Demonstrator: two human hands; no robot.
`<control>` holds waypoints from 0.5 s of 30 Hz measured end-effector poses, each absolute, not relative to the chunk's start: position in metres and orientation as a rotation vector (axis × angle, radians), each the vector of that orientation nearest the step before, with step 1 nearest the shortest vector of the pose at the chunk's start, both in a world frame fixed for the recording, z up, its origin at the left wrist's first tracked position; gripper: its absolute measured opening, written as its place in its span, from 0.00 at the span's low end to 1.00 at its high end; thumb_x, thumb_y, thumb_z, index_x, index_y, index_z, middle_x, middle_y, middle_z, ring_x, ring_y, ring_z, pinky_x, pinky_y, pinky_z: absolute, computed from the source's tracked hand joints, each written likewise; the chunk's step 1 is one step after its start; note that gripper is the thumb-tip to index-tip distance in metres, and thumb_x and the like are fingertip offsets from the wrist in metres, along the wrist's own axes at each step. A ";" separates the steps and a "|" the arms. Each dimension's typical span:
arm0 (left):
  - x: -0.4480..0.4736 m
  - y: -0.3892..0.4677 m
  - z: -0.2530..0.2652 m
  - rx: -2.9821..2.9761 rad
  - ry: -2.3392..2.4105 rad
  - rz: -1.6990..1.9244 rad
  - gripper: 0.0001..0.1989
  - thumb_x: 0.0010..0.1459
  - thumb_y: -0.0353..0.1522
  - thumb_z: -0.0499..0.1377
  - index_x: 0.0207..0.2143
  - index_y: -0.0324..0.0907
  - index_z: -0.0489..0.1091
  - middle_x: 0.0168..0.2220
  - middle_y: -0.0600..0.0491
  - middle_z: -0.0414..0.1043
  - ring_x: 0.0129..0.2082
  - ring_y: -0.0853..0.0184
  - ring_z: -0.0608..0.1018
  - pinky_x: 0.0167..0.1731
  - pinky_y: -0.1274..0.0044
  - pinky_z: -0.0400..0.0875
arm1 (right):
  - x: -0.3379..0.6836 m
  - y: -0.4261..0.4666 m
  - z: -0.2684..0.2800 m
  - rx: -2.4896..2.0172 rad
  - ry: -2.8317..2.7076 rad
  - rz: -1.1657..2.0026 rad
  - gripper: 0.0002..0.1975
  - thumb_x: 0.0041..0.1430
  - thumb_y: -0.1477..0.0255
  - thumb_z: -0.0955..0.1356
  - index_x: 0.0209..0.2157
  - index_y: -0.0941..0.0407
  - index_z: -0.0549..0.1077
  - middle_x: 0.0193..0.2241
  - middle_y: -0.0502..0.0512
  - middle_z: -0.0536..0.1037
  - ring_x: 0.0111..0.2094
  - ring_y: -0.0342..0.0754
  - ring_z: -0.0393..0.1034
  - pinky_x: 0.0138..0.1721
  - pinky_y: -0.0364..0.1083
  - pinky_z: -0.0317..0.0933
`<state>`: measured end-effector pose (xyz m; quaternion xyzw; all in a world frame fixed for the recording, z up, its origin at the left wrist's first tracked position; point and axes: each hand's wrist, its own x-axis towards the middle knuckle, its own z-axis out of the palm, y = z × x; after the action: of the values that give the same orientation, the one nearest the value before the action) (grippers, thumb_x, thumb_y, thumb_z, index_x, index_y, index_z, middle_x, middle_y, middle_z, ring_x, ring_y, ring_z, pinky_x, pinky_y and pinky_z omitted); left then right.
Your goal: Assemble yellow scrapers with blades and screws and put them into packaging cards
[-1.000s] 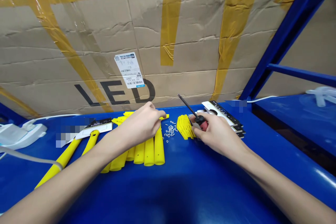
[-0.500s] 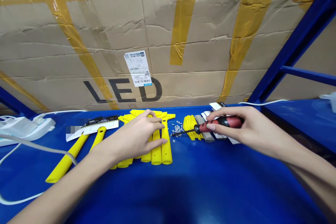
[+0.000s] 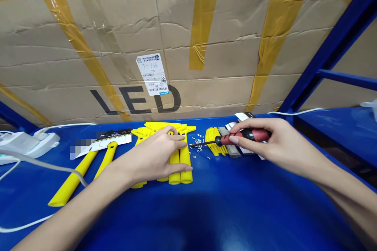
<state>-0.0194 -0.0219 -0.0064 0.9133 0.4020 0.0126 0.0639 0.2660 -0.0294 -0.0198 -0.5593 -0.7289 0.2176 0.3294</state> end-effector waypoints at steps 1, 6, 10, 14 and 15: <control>-0.019 -0.022 -0.006 2.761 1.214 0.040 0.28 0.61 0.48 0.60 0.55 0.38 0.74 0.52 0.44 0.77 0.58 0.52 0.67 0.57 0.63 0.65 | 0.267 -0.030 -0.018 -1.471 -1.912 0.587 0.21 0.54 0.51 0.72 0.38 0.53 0.83 0.18 0.49 0.73 0.16 0.41 0.56 0.18 0.43 0.47; -0.017 -0.023 -0.007 2.802 1.155 0.056 0.29 0.61 0.51 0.59 0.54 0.40 0.75 0.52 0.44 0.76 0.56 0.52 0.69 0.54 0.63 0.68 | 0.270 -0.033 -0.013 -1.437 -1.951 0.603 0.21 0.52 0.51 0.73 0.37 0.54 0.83 0.20 0.51 0.75 0.17 0.42 0.61 0.19 0.42 0.50; -0.015 -0.024 -0.009 2.805 1.154 0.047 0.29 0.60 0.52 0.59 0.54 0.42 0.75 0.53 0.45 0.75 0.56 0.53 0.69 0.54 0.63 0.68 | 0.272 -0.033 -0.012 -1.423 -1.978 0.588 0.19 0.52 0.53 0.74 0.36 0.54 0.83 0.22 0.52 0.77 0.20 0.43 0.65 0.20 0.42 0.53; -0.013 -0.026 -0.011 2.819 1.158 0.040 0.31 0.59 0.53 0.59 0.55 0.42 0.74 0.55 0.46 0.74 0.57 0.53 0.69 0.58 0.61 0.66 | 0.280 -0.033 -0.009 -1.436 -1.979 0.656 0.17 0.51 0.55 0.75 0.35 0.53 0.84 0.24 0.53 0.79 0.22 0.45 0.68 0.21 0.42 0.56; -0.012 -0.026 -0.012 2.825 1.155 0.041 0.31 0.59 0.54 0.59 0.56 0.42 0.74 0.56 0.46 0.74 0.58 0.52 0.68 0.59 0.61 0.65 | 0.282 -0.033 -0.008 -1.426 -1.964 0.679 0.17 0.51 0.55 0.75 0.34 0.54 0.84 0.24 0.53 0.79 0.22 0.45 0.69 0.21 0.43 0.57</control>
<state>-0.0124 -0.0260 -0.0125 0.9246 0.3781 0.0133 0.0448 0.2822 -0.0326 -0.0079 -0.5388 -0.7419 0.2564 0.3059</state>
